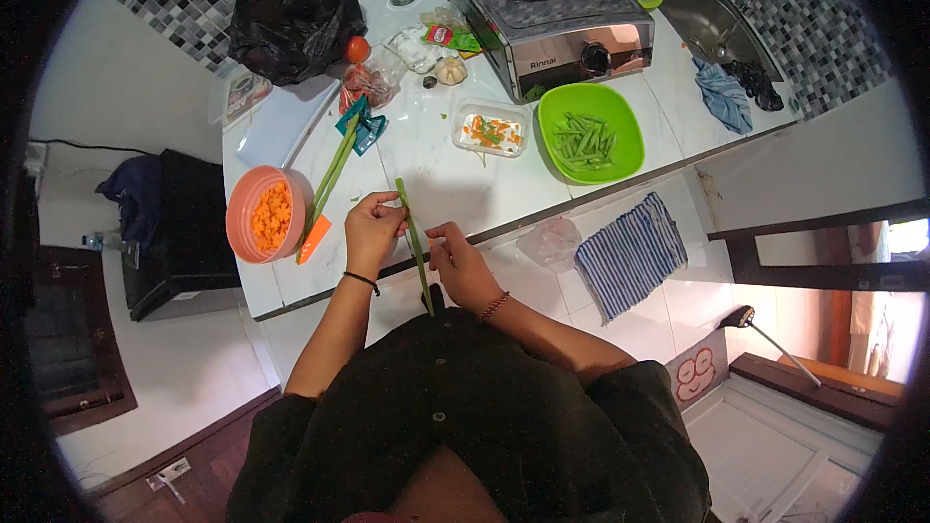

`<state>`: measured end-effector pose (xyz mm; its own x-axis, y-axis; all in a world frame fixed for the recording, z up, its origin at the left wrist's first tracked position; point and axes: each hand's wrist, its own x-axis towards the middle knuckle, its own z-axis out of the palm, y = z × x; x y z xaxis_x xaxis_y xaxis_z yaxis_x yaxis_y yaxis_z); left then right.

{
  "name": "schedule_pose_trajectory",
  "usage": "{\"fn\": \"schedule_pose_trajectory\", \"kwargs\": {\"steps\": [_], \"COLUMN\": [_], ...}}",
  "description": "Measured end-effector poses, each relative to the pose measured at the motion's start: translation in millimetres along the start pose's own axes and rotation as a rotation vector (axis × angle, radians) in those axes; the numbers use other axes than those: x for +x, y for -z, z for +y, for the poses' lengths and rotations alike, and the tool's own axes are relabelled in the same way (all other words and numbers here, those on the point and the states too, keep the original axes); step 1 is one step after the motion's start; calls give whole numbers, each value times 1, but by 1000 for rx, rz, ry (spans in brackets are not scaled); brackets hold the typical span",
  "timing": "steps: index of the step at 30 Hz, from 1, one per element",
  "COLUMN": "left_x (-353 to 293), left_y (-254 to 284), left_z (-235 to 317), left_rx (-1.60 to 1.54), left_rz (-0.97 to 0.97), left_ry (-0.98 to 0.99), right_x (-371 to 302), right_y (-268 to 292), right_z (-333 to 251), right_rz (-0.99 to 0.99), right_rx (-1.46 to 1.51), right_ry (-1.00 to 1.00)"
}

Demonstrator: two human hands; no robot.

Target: Cutting green beans into smaller pieces using a knife on a kitchen counter.

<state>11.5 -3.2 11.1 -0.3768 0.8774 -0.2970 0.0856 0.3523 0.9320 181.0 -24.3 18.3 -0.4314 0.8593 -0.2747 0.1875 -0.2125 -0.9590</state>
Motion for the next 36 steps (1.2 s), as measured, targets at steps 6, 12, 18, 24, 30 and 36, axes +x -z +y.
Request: {"fn": "schedule_pose_trajectory", "kwargs": {"steps": [6,12,18,24,30,36], "left_x": [-1,2,3,5,6,2], "left_y": [4,5,5,3,1,0], "left_z": [2,-7,-11,-17,-21,-17], "left_rx": [-27,-46,-75,-57,-37,-36], "left_rz": [-35,-51,-52,-18,20,38], "left_ry": [9,-10,-15,-38,-71,-70], "right_x": [-2,6,19,26,12,-6], "right_y": [-7,-13,-19,-20,-15,-10], "right_z": [-6,-13,-8,-13,-5,5], "right_rz": [36,82,113,114,75,53], "right_rx": [-55,-101,-193,-232,-196,-131], "right_ry": [-19,17,26,10,-67,-28]}}
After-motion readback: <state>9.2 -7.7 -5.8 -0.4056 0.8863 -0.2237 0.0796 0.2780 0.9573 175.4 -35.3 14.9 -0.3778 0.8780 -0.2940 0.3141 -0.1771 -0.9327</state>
